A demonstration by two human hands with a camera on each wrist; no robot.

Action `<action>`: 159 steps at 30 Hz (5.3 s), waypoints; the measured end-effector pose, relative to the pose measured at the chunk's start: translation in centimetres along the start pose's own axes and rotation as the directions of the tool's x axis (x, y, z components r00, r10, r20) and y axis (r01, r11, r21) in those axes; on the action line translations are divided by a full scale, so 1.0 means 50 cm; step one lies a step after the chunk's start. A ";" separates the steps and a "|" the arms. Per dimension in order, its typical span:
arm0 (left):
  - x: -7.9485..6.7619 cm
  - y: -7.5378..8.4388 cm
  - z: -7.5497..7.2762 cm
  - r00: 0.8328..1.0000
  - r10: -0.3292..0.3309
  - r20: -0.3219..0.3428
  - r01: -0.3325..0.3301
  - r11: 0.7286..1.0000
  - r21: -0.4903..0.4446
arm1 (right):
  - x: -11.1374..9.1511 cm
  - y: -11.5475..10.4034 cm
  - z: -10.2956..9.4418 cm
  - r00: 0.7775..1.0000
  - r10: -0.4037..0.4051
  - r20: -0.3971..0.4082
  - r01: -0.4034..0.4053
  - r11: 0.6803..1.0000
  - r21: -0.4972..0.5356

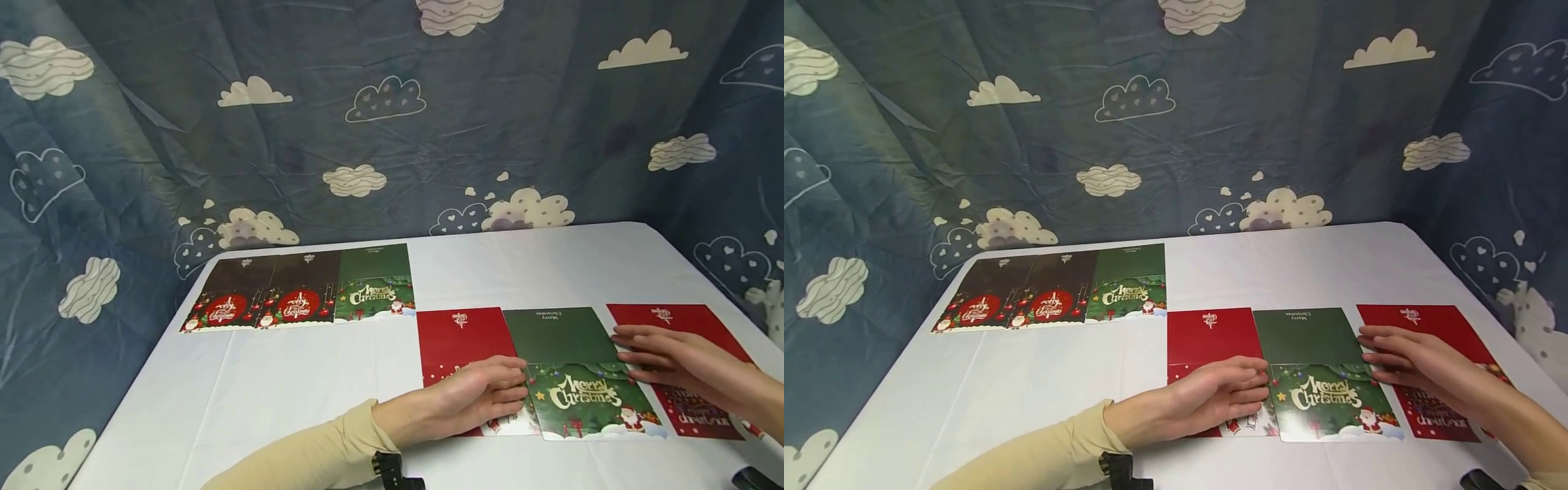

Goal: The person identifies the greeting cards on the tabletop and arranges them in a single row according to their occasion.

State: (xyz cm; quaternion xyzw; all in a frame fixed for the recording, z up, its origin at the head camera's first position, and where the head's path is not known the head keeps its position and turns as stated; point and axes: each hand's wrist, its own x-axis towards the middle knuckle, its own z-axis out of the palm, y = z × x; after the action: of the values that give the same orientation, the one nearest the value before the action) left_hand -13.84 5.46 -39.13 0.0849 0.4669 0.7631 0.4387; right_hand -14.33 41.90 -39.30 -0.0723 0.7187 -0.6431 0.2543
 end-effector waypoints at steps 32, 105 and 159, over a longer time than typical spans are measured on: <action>0.018 0.015 0.021 0.986 0.103 -0.131 -0.098 0.994 0.047 | 0.003 -0.028 0.039 0.954 -0.010 -0.301 -0.078 0.958 -0.277; 0.073 0.236 -0.280 0.819 0.331 -0.469 -0.198 0.930 0.310 | 0.410 -0.156 0.138 0.956 -0.131 -0.262 0.133 0.991 -0.008; -0.108 0.132 -0.217 0.865 0.297 -0.404 -0.140 0.917 0.375 | 0.212 -0.124 0.182 0.996 0.012 -0.084 -0.018 0.997 -0.080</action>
State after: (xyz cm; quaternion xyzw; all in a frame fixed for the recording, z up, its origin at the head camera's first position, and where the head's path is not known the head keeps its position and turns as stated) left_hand -20.36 -6.72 -38.38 0.0309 0.6653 0.7168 0.2066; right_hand -20.65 28.28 -36.63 -0.0501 0.7545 -0.6142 0.2258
